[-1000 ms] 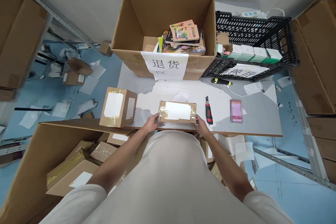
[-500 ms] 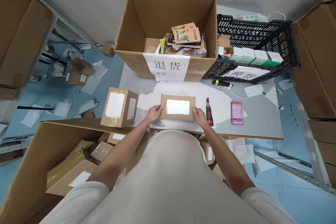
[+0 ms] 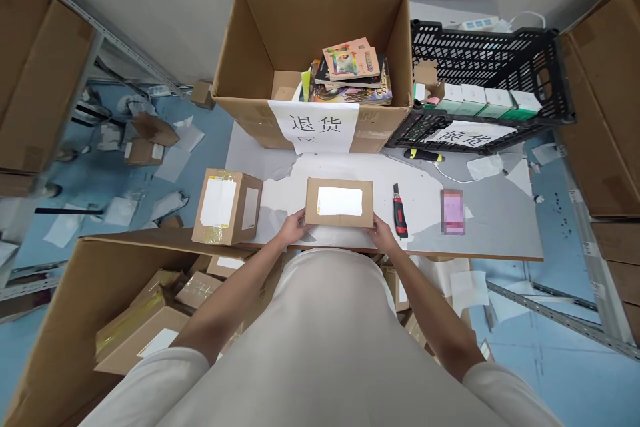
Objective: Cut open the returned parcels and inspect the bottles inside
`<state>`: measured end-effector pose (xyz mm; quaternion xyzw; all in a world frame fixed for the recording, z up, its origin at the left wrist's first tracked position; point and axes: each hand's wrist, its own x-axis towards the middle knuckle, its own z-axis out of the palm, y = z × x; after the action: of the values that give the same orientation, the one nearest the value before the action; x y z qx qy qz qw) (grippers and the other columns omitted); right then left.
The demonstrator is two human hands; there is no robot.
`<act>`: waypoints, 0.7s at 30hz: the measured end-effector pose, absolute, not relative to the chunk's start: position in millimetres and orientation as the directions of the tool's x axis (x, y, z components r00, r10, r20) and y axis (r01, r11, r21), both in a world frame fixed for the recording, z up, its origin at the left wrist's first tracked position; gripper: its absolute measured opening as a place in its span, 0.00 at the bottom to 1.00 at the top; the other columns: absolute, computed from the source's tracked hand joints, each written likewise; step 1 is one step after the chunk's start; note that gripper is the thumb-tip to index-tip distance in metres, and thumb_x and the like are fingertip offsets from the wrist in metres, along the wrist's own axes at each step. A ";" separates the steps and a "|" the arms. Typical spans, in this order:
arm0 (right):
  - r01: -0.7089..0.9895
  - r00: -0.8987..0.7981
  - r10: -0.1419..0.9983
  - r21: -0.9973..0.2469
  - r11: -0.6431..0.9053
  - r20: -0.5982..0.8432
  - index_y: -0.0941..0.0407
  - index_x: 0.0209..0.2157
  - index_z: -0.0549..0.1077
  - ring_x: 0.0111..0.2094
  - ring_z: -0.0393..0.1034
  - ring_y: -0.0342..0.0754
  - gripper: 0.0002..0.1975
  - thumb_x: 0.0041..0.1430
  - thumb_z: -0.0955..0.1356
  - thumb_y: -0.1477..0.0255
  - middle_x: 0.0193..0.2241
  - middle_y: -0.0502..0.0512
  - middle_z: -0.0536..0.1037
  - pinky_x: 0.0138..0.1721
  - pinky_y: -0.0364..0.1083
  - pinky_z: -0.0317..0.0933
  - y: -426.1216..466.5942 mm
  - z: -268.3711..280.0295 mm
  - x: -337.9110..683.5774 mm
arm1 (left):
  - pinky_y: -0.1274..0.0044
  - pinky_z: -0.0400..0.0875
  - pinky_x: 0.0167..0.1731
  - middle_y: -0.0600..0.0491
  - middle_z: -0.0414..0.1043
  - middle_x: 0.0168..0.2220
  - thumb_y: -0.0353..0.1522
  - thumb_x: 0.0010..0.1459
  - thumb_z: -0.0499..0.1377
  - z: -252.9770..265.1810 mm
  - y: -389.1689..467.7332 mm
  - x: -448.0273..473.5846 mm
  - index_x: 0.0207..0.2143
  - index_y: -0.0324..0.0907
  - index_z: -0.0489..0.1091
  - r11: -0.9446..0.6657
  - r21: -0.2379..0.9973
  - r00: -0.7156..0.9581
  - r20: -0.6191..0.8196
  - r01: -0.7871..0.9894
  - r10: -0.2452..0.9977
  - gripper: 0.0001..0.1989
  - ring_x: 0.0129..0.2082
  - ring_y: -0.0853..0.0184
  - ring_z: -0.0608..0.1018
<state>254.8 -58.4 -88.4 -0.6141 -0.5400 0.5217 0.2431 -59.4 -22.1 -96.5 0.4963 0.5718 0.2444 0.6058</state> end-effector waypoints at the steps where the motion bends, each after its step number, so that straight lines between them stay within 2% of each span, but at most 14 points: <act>1: 0.394 -0.113 0.921 -0.868 -0.302 -0.372 0.53 0.58 0.61 0.46 0.70 0.50 0.28 0.55 0.65 0.69 0.48 0.56 0.74 0.49 0.52 0.63 -56.6 -84.1 254.1 | 0.65 0.67 0.51 0.45 0.73 0.47 0.43 0.42 0.65 -90.8 -20.9 -59.4 0.52 0.39 0.68 0.371 0.882 0.202 -0.435 0.292 0.877 0.34 0.48 0.57 0.74; 4: 0.437 -0.062 0.938 -0.854 -0.282 -0.342 0.55 0.48 0.70 0.40 0.71 0.50 0.19 0.59 0.62 0.62 0.41 0.56 0.77 0.44 0.50 0.65 -49.2 -66.5 256.5 | 0.69 0.72 0.43 0.46 0.71 0.42 0.45 0.44 0.64 -68.1 -13.8 -61.4 0.50 0.39 0.70 0.281 0.875 0.155 -0.365 0.394 0.918 0.31 0.42 0.61 0.74; 7: 0.570 0.010 0.964 -0.790 -0.223 -0.265 0.57 0.41 0.73 0.39 0.70 0.52 0.21 0.62 0.57 0.57 0.37 0.59 0.76 0.43 0.50 0.63 -36.8 -48.2 258.9 | 0.74 0.72 0.37 0.49 0.68 0.38 0.45 0.43 0.64 -48.8 -3.7 -57.7 0.49 0.40 0.70 0.202 0.852 0.115 -0.291 0.483 0.950 0.31 0.37 0.65 0.73; 10: 0.653 0.053 0.975 -0.731 -0.197 -0.215 0.57 0.44 0.72 0.43 0.68 0.55 0.25 0.64 0.54 0.56 0.40 0.62 0.75 0.46 0.52 0.61 -21.0 -39.9 256.2 | 0.74 0.70 0.37 0.50 0.68 0.34 0.45 0.48 0.61 -42.5 4.3 -47.0 0.45 0.38 0.72 0.188 0.813 0.066 -0.268 0.551 0.961 0.26 0.32 0.68 0.71; 15: 0.641 0.040 0.944 -0.716 -0.276 -0.328 0.58 0.42 0.74 0.40 0.69 0.55 0.28 0.63 0.53 0.53 0.37 0.61 0.76 0.44 0.52 0.61 -5.2 -49.5 251.7 | 0.73 0.68 0.37 0.50 0.68 0.30 0.47 0.52 0.57 -51.7 7.7 -33.6 0.40 0.37 0.75 0.257 0.723 -0.037 -0.306 0.641 0.951 0.24 0.30 0.66 0.71; 18: 0.605 0.051 0.949 -0.746 -0.277 -0.312 0.57 0.48 0.72 0.42 0.69 0.54 0.27 0.63 0.54 0.54 0.43 0.60 0.75 0.46 0.52 0.62 -8.1 -59.7 262.7 | 0.72 0.68 0.38 0.48 0.70 0.35 0.47 0.53 0.56 -55.9 7.4 -32.8 0.45 0.36 0.73 0.302 0.717 -0.089 -0.320 0.628 0.943 0.26 0.30 0.65 0.72; 21: 0.683 0.221 0.931 -0.635 -0.360 -0.291 0.58 0.52 0.68 0.46 0.67 0.56 0.26 0.61 0.59 0.57 0.48 0.65 0.70 0.49 0.54 0.60 -16.2 -72.7 286.2 | 0.71 0.70 0.38 0.43 0.68 0.44 0.47 0.54 0.56 -53.0 4.6 -33.5 0.55 0.34 0.63 0.303 0.743 -0.107 -0.301 0.596 0.948 0.33 0.35 0.64 0.73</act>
<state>286.2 -16.2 -72.7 -0.7578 -0.5325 0.3255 0.1903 -33.5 4.6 -53.0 0.5448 0.7084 0.2270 0.3869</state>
